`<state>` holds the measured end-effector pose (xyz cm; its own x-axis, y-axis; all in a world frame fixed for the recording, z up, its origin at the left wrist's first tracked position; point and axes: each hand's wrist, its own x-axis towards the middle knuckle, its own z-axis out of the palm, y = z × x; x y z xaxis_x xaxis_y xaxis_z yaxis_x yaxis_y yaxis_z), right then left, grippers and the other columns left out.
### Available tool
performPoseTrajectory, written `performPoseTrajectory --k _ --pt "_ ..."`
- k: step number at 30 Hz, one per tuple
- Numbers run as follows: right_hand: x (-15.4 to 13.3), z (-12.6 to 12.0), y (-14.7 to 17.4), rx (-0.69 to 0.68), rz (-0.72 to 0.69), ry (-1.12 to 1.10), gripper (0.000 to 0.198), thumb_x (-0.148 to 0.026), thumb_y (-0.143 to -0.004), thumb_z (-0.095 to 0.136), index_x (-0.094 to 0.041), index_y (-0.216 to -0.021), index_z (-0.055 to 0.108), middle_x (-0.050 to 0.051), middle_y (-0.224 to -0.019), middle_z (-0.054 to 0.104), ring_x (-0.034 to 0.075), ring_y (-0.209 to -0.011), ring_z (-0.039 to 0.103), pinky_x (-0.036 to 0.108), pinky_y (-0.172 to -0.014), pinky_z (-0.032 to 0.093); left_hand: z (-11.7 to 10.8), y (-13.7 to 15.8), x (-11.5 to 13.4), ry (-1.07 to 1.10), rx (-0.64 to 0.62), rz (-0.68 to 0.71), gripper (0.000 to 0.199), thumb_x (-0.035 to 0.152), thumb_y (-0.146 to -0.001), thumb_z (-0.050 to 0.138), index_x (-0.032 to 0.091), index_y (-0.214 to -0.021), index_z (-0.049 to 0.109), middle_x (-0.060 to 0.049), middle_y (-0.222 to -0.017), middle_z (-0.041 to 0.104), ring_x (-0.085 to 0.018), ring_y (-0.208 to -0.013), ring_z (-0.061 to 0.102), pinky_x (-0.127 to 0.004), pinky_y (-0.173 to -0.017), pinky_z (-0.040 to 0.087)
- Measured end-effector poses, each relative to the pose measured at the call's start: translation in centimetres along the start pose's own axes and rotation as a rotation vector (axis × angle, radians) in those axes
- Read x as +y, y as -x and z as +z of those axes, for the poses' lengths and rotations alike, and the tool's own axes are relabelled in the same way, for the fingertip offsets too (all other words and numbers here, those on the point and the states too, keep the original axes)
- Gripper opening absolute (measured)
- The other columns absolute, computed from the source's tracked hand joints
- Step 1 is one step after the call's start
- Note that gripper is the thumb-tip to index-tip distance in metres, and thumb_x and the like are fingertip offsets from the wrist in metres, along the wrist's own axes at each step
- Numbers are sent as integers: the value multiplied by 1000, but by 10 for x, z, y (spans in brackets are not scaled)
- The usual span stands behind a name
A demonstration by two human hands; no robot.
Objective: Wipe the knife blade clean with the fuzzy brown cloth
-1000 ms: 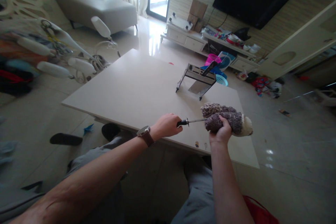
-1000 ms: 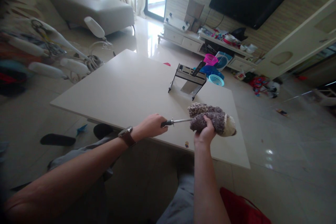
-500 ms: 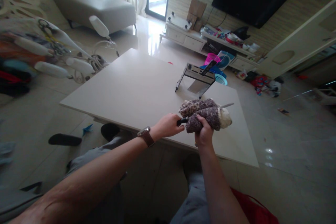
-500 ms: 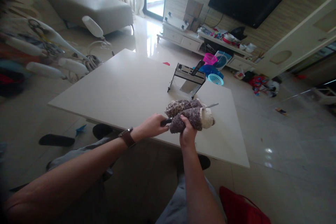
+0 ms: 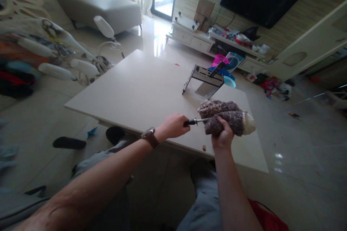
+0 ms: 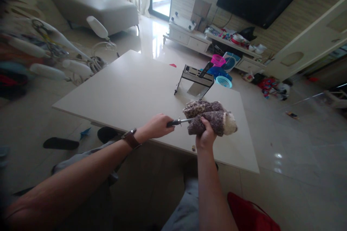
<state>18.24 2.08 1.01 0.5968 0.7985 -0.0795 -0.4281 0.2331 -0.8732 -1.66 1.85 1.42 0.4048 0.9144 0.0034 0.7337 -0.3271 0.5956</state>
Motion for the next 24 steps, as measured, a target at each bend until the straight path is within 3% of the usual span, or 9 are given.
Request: performPoseTrajectory --k 7,10,14,19,24 --pt "-23 -22 -42 296 -189 -142 34 -11 -67 73 -22 -100 72 0 -107 77 16 -92 77 29 -74 69 -6 4 -5 -80 26 -40 28 33 -86 57 20 -81 81 -14 -80 77 -24 -72 66 -34 -61 31" --pt "-24 -30 -50 334 -221 -123 32 -15 -72 71 -22 -103 73 1 -113 77 19 -98 77 31 -73 69 -5 5 -8 -54 34 -89 26 33 -84 58 20 -80 81 -13 -78 75 -22 -69 63 -33 -61 30" --pt "-19 -32 -47 228 -135 -78 36 -19 -70 74 -20 -106 73 2 -108 78 18 -98 76 27 -74 67 -2 1 -11 86 78 -182 26 33 -83 58 18 -74 77 -8 -67 66 -18 -61 53 -32 -59 27" --pt "-7 -15 -23 -20 63 -38 34 -22 -66 81 -20 -99 73 -1 -99 78 15 -87 74 26 -72 65 3 -4 -11 331 31 -193 24 31 -80 58 17 -61 63 3 -51 41 -11 -51 35 -31 -55 24" --pt "13 1 7 -157 226 35 33 -19 -63 86 -18 -93 74 -1 -93 78 15 -82 73 28 -76 63 16 -3 -4 396 -44 -126 24 29 -76 62 18 -56 54 4 -50 42 -10 -51 36 -30 -54 23"
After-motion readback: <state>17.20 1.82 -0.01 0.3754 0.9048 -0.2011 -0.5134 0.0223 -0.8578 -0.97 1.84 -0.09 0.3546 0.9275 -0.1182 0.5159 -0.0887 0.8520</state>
